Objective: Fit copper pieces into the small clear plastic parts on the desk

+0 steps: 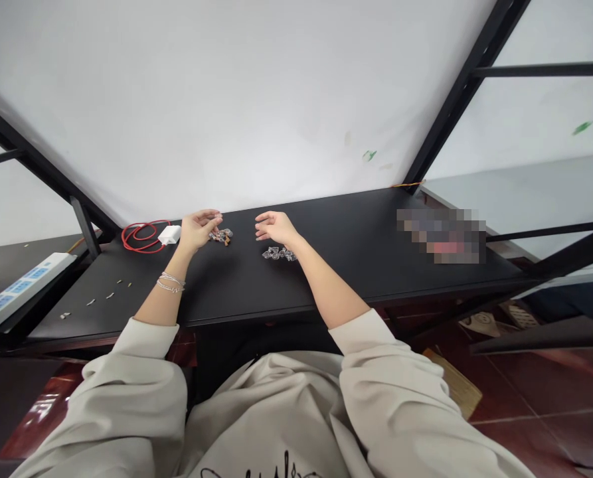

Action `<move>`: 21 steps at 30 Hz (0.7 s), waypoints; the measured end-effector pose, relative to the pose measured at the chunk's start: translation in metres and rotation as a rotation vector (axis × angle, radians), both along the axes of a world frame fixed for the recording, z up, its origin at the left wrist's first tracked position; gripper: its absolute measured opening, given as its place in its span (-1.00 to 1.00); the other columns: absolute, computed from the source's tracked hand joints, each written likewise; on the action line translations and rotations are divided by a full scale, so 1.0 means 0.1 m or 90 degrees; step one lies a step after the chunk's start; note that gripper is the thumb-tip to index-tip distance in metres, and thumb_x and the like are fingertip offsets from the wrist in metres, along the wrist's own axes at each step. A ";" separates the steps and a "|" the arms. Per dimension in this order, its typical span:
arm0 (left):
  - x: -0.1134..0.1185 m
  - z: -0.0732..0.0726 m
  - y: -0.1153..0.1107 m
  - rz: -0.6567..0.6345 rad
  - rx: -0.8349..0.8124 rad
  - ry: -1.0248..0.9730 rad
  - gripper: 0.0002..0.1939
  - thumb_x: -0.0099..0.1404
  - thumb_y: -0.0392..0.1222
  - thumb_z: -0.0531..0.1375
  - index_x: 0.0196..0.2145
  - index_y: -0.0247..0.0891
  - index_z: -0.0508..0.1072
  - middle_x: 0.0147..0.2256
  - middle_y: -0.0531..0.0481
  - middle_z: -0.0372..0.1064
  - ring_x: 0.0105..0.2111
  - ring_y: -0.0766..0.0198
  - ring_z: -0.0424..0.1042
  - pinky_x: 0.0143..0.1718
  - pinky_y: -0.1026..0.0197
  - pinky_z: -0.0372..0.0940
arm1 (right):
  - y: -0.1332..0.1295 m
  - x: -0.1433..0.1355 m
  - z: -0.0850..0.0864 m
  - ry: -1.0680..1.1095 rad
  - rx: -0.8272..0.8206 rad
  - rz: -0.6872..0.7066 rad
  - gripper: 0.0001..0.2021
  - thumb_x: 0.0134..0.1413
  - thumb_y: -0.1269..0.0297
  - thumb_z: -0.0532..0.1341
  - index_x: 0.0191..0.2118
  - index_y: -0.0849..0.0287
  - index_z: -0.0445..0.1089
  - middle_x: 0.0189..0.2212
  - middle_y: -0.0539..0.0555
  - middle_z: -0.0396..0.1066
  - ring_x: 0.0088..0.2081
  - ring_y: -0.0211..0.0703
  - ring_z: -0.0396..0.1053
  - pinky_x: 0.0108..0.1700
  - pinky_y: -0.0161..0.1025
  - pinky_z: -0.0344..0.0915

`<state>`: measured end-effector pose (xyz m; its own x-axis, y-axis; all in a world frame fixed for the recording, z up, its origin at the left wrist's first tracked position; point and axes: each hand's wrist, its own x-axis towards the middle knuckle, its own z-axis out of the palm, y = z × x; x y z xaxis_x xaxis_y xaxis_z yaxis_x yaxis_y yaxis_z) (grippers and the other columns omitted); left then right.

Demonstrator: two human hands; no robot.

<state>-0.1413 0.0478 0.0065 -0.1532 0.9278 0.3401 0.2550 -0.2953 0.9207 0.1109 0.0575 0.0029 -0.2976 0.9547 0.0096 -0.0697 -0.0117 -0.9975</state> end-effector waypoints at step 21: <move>0.01 -0.11 -0.01 0.022 0.036 0.109 -0.58 0.07 0.01 0.46 -0.21 -0.32 0.59 -0.36 -0.11 0.57 -0.52 0.28 0.50 -0.48 0.27 0.39 | -1.09 -0.24 0.54 0.142 0.097 0.164 -0.78 0.07 0.16 0.46 -0.33 0.20 0.54 -0.41 0.07 0.56 -0.44 -0.26 0.48 -0.41 -0.34 0.45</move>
